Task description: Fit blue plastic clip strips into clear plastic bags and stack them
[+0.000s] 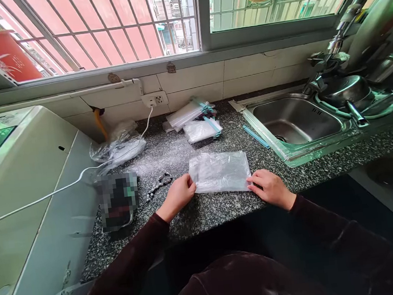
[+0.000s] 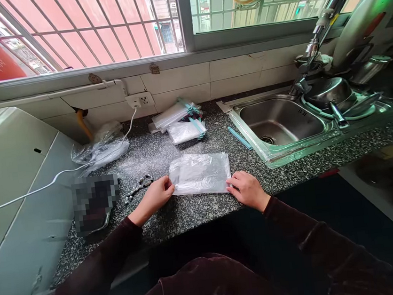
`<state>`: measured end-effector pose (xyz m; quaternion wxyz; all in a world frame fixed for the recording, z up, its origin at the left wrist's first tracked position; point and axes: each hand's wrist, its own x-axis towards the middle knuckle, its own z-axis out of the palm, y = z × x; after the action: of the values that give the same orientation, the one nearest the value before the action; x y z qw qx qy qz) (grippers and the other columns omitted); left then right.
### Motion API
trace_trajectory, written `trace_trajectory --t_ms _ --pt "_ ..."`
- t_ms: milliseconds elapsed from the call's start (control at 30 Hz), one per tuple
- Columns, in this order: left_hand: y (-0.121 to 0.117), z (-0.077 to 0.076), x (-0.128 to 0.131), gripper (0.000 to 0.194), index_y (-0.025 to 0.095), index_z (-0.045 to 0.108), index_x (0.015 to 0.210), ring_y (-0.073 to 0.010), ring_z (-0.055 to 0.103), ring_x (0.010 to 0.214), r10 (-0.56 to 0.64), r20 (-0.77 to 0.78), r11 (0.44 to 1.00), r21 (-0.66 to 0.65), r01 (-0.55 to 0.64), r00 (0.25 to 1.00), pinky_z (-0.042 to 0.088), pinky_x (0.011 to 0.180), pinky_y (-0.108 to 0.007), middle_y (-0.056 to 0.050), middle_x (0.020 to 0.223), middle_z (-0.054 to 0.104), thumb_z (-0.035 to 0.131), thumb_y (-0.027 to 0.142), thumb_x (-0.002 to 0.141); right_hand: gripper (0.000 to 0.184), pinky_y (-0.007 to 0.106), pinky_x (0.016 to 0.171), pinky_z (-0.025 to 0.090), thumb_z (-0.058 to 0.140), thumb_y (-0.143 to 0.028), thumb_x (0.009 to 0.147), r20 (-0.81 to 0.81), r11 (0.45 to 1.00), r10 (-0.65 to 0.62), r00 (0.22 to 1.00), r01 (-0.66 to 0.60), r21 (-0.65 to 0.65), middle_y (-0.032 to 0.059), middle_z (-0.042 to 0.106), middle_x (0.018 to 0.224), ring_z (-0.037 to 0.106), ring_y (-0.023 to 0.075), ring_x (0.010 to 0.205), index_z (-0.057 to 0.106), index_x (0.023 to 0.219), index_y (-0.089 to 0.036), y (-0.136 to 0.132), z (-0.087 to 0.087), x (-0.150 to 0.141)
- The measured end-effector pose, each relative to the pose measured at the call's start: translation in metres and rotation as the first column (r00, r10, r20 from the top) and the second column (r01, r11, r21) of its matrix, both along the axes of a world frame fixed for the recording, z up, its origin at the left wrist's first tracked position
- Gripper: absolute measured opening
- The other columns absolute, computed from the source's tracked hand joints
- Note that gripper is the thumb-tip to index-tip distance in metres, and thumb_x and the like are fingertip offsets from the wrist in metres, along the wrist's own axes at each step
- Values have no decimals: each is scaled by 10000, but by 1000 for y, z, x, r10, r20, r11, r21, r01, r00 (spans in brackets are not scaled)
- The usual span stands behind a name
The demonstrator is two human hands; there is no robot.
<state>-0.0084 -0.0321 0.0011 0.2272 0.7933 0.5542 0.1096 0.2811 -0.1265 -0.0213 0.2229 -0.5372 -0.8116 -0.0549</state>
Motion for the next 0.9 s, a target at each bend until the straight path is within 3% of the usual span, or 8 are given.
trace_trajectory --t_ms 33,133,233,333,400,567,700,900 --pt "-2 -1 -2 61 181 505 760 -169 535 631 21 -14 999 38 -21 1000 386 579 -272 -22 689 564 483 237 769 202 284 668 426 508 -311 857 0 1000 27 1000 -27 2 68 610 797 519 174 740 631 923 -164 0 1 1" --pt "-7 -6 -5 290 150 509 1034 -230 576 844 35 -11 948 316 -30 999 451 728 -345 -111 962 587 522 288 780 210 285 663 416 537 -344 840 23 993 121 992 -121 0 69 605 813 513 171 741 623 917 -169 -2 5 3" --pt "-13 -14 -3 302 175 527 1080 -262 539 1007 -197 -44 812 552 188 979 426 863 -399 -130 1104 566 526 295 804 168 279 641 391 520 -307 852 91 983 182 979 -184 18 56 589 768 494 158 711 628 821 -183 -4 8 3" --pt "-19 -20 3 235 191 568 1031 -235 543 996 -452 -127 715 540 444 883 432 853 -371 -101 1094 596 512 303 832 209 274 619 370 461 -234 877 169 977 199 965 -210 46 50 577 727 474 149 688 622 752 -184 -4 8 1" --pt "-21 -23 6 229 178 583 1000 -227 547 966 -505 -164 697 502 512 848 441 823 -356 -99 1057 612 516 322 835 239 273 610 362 437 -204 883 200 975 198 960 -215 62 48 572 707 464 146 677 615 726 -182 -4 7 -1" --pt "-21 -26 3 172 153 607 832 -196 565 782 -425 -317 648 547 530 847 435 689 -327 -87 893 640 445 200 865 221 276 626 370 451 -205 876 200 969 215 956 -234 77 46 582 712 471 146 679 616 731 -180 -2 8 -4" --pt "-22 -25 -7 200 156 592 742 -173 551 700 -401 -328 603 608 516 855 415 631 -307 -72 819 640 429 166 857 193 298 666 390 520 -310 852 187 951 259 948 -285 124 70 615 814 503 170 749 626 913 -161 3 12 -9" --pt "-40 -15 -29 198 165 592 763 -149 561 702 -381 -201 646 641 415 902 421 644 -283 -66 810 647 417 163 855 175 303 668 384 504 -286 857 249 925 303 920 -347 154 59 624 836 511 163 753 632 942 -200 11 12 -23"
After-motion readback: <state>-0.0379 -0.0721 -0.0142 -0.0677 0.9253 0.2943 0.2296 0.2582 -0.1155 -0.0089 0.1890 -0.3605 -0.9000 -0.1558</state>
